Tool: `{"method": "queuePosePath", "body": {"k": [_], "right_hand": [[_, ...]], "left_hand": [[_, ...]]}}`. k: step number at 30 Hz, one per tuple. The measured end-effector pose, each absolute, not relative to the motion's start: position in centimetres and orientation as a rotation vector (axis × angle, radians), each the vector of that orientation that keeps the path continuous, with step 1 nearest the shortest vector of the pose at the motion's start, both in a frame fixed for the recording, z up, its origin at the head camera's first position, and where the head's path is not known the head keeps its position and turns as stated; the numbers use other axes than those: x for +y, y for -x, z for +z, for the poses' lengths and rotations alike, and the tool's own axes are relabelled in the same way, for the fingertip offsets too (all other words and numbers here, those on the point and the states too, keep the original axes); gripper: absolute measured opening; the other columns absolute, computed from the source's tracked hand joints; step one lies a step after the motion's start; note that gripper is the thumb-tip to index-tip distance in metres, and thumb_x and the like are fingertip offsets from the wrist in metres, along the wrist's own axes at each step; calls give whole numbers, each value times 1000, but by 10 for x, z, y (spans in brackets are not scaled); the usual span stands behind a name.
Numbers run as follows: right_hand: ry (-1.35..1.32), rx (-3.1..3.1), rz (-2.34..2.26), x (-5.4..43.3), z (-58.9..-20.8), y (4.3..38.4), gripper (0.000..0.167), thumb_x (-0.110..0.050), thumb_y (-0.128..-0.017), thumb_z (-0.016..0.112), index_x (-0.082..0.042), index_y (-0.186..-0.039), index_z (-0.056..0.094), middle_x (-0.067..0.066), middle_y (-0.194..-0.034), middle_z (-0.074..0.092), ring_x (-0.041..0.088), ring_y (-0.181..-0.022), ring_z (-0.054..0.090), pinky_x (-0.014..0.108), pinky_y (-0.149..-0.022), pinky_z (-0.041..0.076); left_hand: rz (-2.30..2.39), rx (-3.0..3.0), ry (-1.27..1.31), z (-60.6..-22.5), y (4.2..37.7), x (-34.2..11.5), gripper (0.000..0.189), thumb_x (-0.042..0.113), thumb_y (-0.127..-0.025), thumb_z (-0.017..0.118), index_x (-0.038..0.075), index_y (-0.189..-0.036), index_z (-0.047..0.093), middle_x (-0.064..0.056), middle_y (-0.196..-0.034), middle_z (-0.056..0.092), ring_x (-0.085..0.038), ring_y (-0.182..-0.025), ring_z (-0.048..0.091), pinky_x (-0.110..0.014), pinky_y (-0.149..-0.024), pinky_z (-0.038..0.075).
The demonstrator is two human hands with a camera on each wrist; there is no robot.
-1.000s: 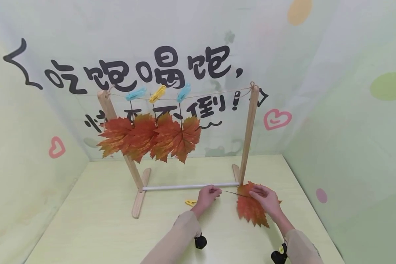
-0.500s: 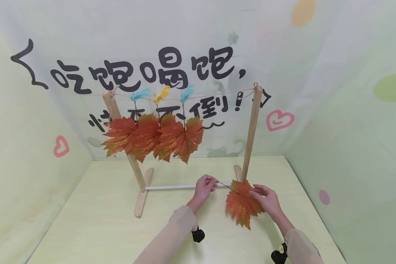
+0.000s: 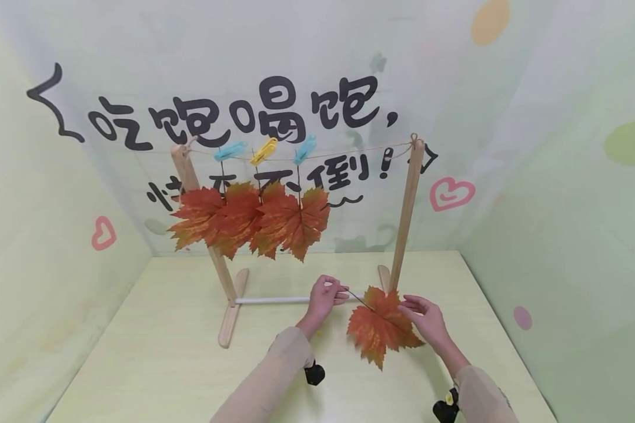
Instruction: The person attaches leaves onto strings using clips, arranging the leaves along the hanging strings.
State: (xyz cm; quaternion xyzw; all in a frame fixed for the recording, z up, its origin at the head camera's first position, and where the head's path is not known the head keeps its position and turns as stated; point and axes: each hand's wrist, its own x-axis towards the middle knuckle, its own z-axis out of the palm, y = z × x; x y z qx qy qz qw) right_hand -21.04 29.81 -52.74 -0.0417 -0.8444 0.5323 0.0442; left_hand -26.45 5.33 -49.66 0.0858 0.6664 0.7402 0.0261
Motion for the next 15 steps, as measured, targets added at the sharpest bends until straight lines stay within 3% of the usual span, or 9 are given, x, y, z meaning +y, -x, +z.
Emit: {"method": "queuePosePath", "body": {"k": [8, 15], "right_hand": [[129, -2582, 1659, 293, -528, 212, 51, -30, -87, 61, 4, -123, 51, 18, -109, 62, -4, -86, 55, 26, -81, 49], [99, -2574, 1663, 286, -523, 214, 48, -26, -87, 61, 5, -122, 51, 18, -108, 62, 8, -92, 59, 30, -83, 49]], "left_hand": [[2325, 2037, -243, -502, 269, 53, 11, 0, -93, 45, -10, -96, 42, -35, -91, 61, -50, -83, 58, -52, -73, 49], [2295, 2048, -131, -524, 284, 57, 18, -2, -86, 57, -9, -98, 46, -26, -88, 65, -40, -81, 64, -44, -71, 53]]}}
